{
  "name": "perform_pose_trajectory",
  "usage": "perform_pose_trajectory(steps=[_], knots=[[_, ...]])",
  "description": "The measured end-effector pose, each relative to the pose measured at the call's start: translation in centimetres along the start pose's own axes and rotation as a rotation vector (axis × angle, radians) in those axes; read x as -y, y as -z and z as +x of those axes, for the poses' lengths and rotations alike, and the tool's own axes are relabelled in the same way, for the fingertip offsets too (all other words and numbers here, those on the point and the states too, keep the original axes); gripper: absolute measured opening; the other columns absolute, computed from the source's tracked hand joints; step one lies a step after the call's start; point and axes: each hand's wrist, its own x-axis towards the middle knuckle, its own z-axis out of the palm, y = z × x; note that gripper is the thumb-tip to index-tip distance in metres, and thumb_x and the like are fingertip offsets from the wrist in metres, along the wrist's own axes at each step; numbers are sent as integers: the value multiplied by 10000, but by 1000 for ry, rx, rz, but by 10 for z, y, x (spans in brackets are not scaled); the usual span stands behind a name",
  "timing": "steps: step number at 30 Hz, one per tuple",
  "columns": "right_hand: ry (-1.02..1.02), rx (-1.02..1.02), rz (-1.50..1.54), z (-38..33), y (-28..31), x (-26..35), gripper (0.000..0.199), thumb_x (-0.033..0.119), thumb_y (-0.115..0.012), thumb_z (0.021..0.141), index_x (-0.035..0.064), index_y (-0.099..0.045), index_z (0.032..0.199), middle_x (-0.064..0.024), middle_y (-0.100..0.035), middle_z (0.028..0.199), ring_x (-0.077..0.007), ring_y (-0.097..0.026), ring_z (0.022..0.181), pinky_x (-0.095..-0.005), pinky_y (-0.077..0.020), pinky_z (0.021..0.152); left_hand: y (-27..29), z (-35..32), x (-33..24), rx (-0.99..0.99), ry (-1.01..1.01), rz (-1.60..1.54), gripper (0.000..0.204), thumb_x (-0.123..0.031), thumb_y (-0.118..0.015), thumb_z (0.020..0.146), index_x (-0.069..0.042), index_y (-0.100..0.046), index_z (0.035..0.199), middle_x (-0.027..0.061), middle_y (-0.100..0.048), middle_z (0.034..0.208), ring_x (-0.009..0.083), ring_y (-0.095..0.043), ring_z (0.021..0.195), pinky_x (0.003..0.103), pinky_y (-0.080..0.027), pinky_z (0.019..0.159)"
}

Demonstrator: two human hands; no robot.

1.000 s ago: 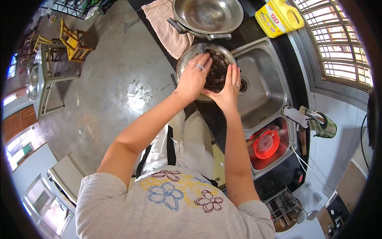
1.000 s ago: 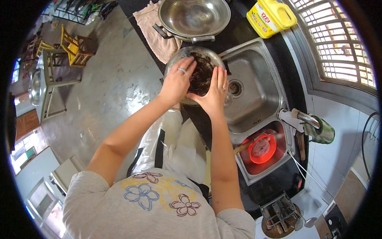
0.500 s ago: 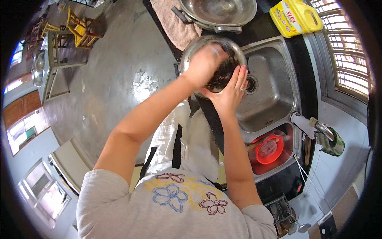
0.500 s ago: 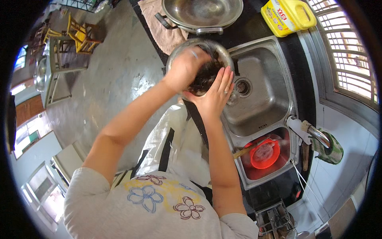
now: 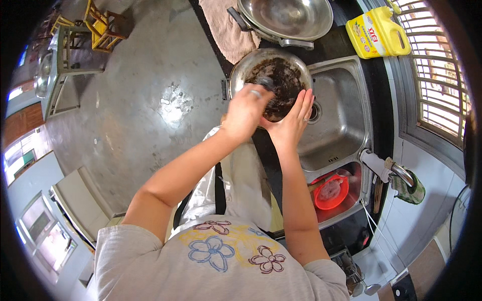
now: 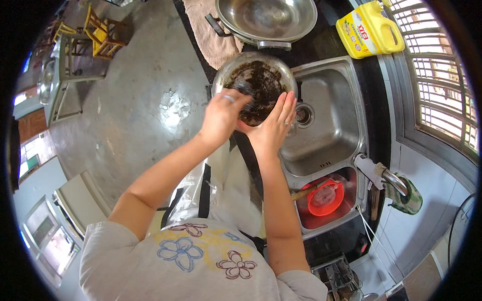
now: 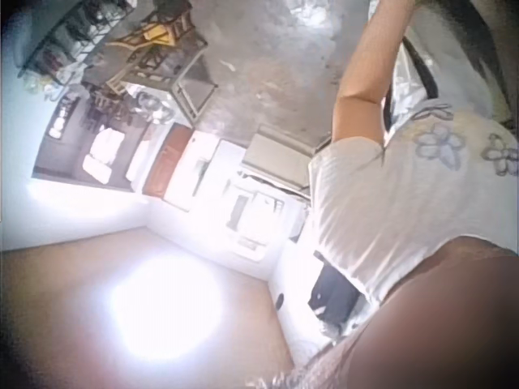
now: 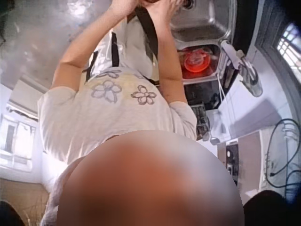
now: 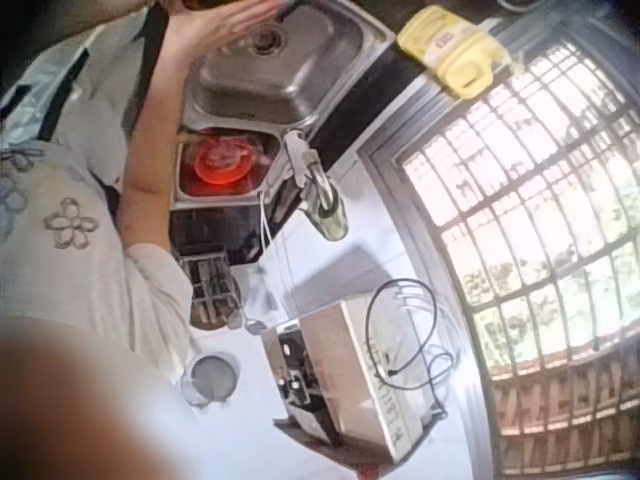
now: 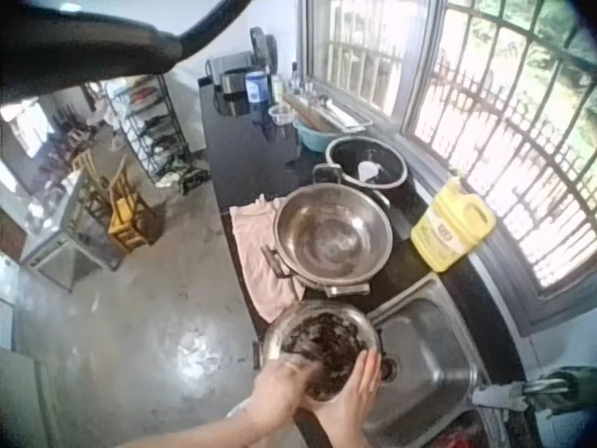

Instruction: The person washes a metal pot in a kitchen sink using a steel wool scrubber and dish soap. They scrub the interior and exterior surfaces of the pot thoroughly, rinsing it under running water.

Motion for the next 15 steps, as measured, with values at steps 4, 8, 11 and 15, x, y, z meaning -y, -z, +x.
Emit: perform_pose_trajectory(steps=[4,8,11,15], knots=[[20,-6,-12,-2,-3,-2,1287,518,-875,565,-71,-235,1514,-233,-225,1596,-421,-221,1476,-550,-205,1190,-12,42,-9,31,-73,-52,314,-10,-596,721,-60,-721,1004,98,-627,924,319,-608,926,403,-515,840],[-27,33,-31,-4,2,-1,1339,600,-863,546,-56,-225,1523,-226,-217,1602,-415,-215,1482,-556,-214,1182,4,5,-2,-38,87,16,364,9,-621,683,-58,-724,1026,93,-646,924,318,-625,927,409,-524,838],[-6,15,-54,-6,-2,-4,1393,694,-831,523,-53,-217,1526,-232,-214,1602,-409,-212,1484,-559,-226,1176,-2,1,-14,39,-41,-47,320,-41,-608,718,-57,-721,1017,95,-635,941,293,-614,960,392,-513,875],[23,1,-1,-3,-2,-2,1394,658,-858,501,-49,-226,1523,-232,-216,1600,-409,-220,1480,-556,-212,1183,-15,53,2,-2,9,-23,317,3,-583,729,-68,-715,1009,119,-632,947,323,-602,957,405,-511,852]])
